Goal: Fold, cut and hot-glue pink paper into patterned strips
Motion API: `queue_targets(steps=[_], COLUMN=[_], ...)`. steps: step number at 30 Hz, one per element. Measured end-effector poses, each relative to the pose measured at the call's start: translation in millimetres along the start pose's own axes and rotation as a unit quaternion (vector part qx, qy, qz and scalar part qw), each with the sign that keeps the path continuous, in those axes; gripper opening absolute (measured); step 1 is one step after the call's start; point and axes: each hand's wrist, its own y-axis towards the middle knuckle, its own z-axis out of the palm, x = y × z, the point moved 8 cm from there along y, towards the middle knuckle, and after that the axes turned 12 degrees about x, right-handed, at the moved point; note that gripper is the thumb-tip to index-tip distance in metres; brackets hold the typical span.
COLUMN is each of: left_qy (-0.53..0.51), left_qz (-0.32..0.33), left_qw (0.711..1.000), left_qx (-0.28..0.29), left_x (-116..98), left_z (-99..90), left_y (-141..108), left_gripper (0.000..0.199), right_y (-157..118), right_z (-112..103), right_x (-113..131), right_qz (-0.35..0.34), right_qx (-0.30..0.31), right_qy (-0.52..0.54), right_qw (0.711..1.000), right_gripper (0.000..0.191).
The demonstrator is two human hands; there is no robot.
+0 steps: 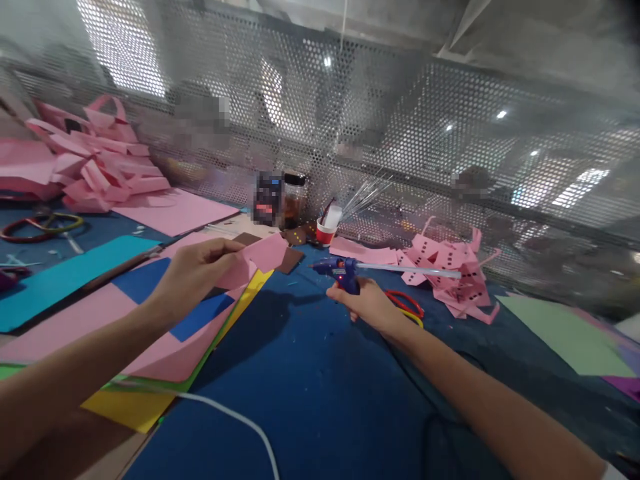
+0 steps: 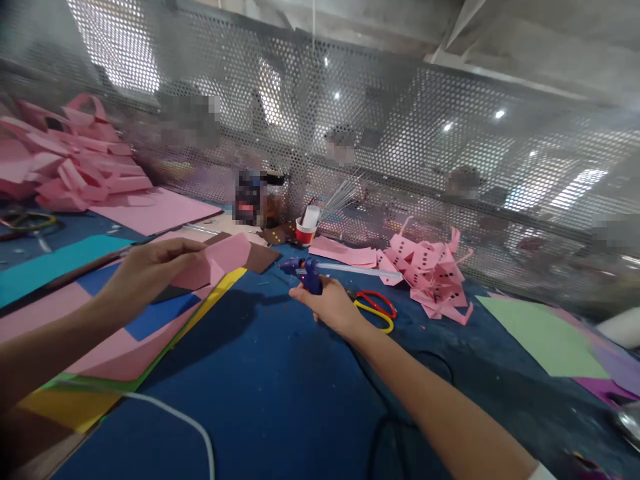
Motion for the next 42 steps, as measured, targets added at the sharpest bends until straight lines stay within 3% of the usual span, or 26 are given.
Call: queue_targets(steps=[5, 12, 33, 42], left_qy=[-0.023, -0.071, -0.051, -0.031], left_qz=[-0.034, -0.072, -0.055, -0.044], left_qw=[0.999, 0.995, 0.997, 0.998], left_qx=[0.010, 0.021, 0.026, 0.032], left_x=[10.9, 23.6, 29.0, 26.0], left_z=[3.8, 9.3, 9.0, 9.7], left_y=[2.1, 3.8, 6.4, 5.7], left_gripper=[0.027, 0.033, 0.032, 0.031], right_y=[31.7, 47.1, 55.6, 39.9], right_z=[3.6, 9.9, 12.6, 9.5], right_x=[-13.4, -20.3, -22.8, -22.0], right_qz=[0.020, 0.047, 0.053, 0.027], right_qx=[0.040, 0.074, 0.081, 0.061], right_qy=[-0.014, -0.024, -0.042, 0.045], right_qw=[0.999, 0.996, 0.994, 0.997], right_gripper=[0.034, 0.030, 0.029, 0.033])
